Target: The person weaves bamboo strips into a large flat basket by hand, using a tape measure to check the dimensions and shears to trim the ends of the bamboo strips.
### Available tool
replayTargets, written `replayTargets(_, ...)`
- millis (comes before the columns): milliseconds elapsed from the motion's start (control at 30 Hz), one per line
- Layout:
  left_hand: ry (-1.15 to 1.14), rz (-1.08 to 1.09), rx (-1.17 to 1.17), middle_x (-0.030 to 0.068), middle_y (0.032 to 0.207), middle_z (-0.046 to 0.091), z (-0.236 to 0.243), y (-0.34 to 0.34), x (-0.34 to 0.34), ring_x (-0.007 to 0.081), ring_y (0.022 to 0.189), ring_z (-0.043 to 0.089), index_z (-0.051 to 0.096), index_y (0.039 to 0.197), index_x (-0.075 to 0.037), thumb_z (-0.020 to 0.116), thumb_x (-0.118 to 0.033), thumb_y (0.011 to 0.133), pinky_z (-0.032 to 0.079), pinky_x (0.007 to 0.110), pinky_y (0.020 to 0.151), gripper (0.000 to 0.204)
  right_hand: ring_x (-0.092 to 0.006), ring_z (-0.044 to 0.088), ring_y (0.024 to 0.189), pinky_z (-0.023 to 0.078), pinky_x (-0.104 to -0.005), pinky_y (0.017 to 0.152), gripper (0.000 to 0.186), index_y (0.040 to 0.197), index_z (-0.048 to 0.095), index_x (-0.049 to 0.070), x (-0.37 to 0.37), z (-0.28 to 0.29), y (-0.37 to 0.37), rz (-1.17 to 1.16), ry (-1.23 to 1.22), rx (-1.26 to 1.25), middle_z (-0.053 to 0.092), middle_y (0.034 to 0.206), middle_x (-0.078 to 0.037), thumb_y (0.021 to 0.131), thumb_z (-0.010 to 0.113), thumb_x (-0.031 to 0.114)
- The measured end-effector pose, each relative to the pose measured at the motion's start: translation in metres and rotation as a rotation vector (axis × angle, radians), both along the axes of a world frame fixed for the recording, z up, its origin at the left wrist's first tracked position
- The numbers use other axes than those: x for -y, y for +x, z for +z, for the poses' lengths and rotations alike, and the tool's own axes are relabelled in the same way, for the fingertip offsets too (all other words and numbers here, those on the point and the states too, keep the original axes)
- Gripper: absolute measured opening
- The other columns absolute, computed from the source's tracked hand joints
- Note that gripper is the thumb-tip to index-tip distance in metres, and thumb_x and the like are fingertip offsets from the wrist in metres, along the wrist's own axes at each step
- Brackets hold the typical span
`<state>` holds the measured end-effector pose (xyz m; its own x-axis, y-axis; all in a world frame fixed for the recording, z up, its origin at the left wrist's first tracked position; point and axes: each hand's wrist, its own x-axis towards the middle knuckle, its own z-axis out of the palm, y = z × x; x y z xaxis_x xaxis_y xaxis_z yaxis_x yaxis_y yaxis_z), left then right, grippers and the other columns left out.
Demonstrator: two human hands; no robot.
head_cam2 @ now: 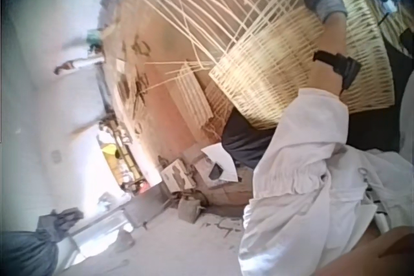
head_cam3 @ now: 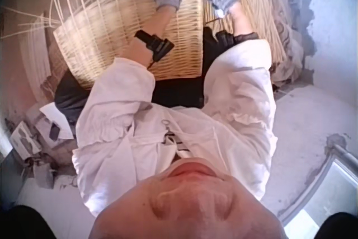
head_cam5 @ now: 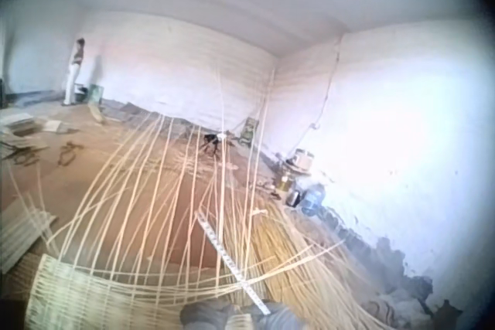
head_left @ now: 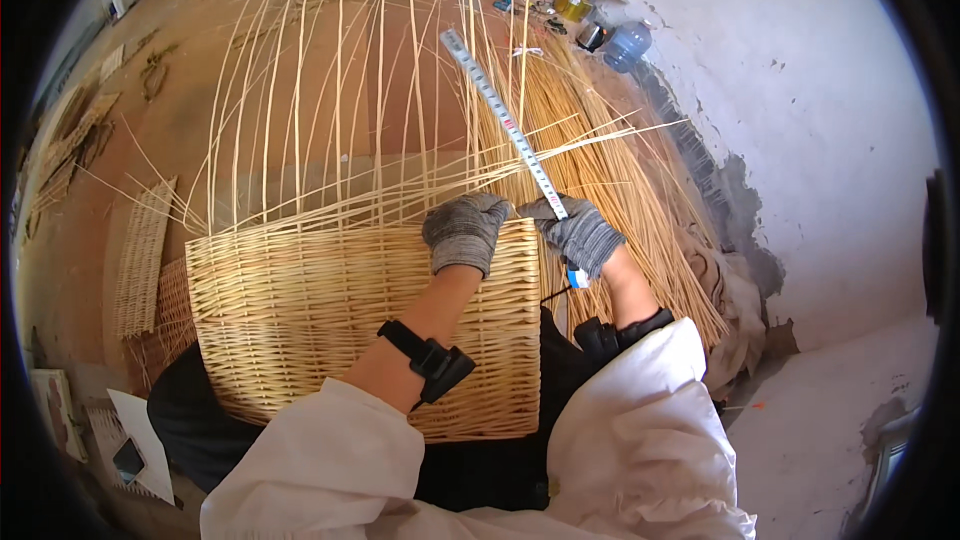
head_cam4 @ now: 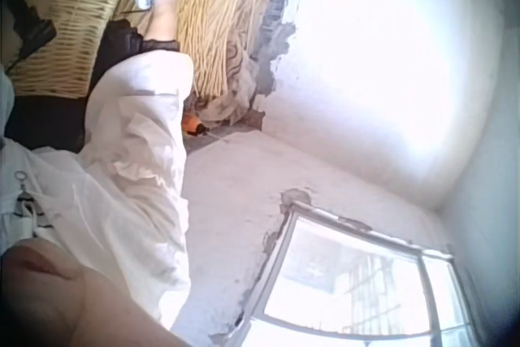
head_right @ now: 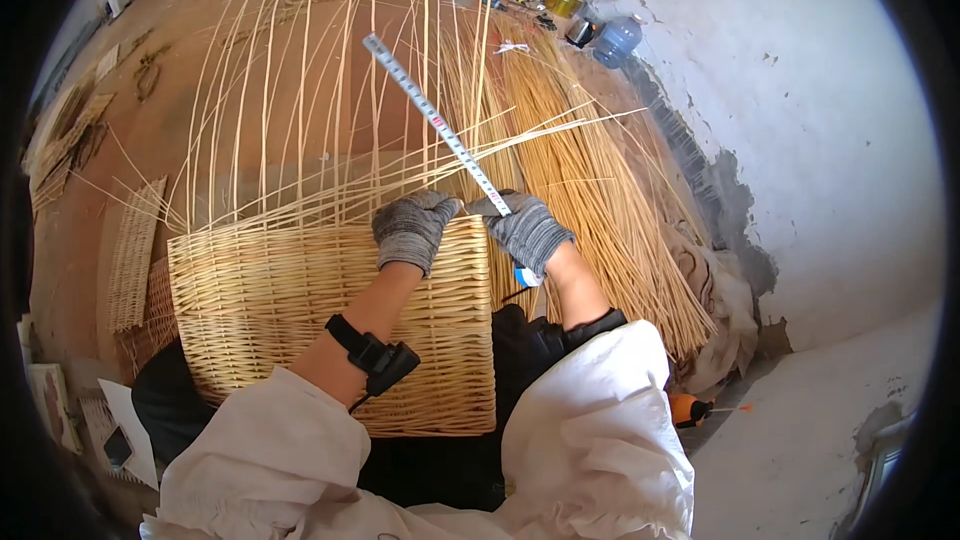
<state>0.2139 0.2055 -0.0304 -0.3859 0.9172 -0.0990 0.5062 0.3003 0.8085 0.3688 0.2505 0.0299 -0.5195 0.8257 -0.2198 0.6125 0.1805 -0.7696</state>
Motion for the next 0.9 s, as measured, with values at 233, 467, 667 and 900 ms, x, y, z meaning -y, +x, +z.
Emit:
replayTargets(233,0.179,-0.224,-0.073,0.0064,0.096,0.065,-0.009,-0.015,0.008,0.0231,0.085,0.061,0.064,0.103,-0.012,0.054,-0.042,0.084,0.045,0.032,0.083,0.037,-0.0207,0.057,0.069,0.047,-0.0293,0.063,0.022,0.095,0.065,0.004,-0.027,-0.016,0.000,0.279,0.410,0.173,0.063,0.084,-0.009,0.074,0.059,0.003)
replayTargets(467,0.033,-0.373,-0.391,0.0158,0.114,0.053,0.014,-0.005,0.027,0.0294,0.109,0.048,0.056,0.116,-0.016,0.064,-0.060,0.066,0.036,0.041,0.094,0.067,-0.0236,0.058,0.061,0.048,-0.0329,0.056,0.018,0.095,0.065,0.007,0.000,-0.030,0.008,0.102,0.493,-0.128,0.063,0.080,-0.009,0.081,0.053,0.008)
replayTargets(667,-0.113,-0.096,-0.298,0.0204,0.130,0.039,0.028,0.026,0.025,0.0372,0.124,0.031,0.055,0.118,-0.014,0.072,-0.060,0.052,0.020,0.045,0.105,0.082,-0.0099,0.045,0.043,0.036,-0.0233,0.039,0.021,0.101,0.064,0.006,0.027,-0.051,0.021,-0.389,-0.249,-0.434,0.057,0.063,0.000,0.083,0.054,0.005)
replayTargets(900,-0.170,-0.111,-0.434,0.0218,0.131,0.037,0.029,0.041,0.025,0.0354,0.125,0.030,0.052,0.123,-0.017,0.063,-0.061,0.059,0.013,0.054,0.104,0.078,-0.0116,0.045,0.039,0.034,-0.0251,0.035,0.010,0.086,0.062,0.009,0.028,-0.119,0.052,-0.647,-0.283,-0.575,0.051,0.053,-0.002,0.079,0.063,0.016)
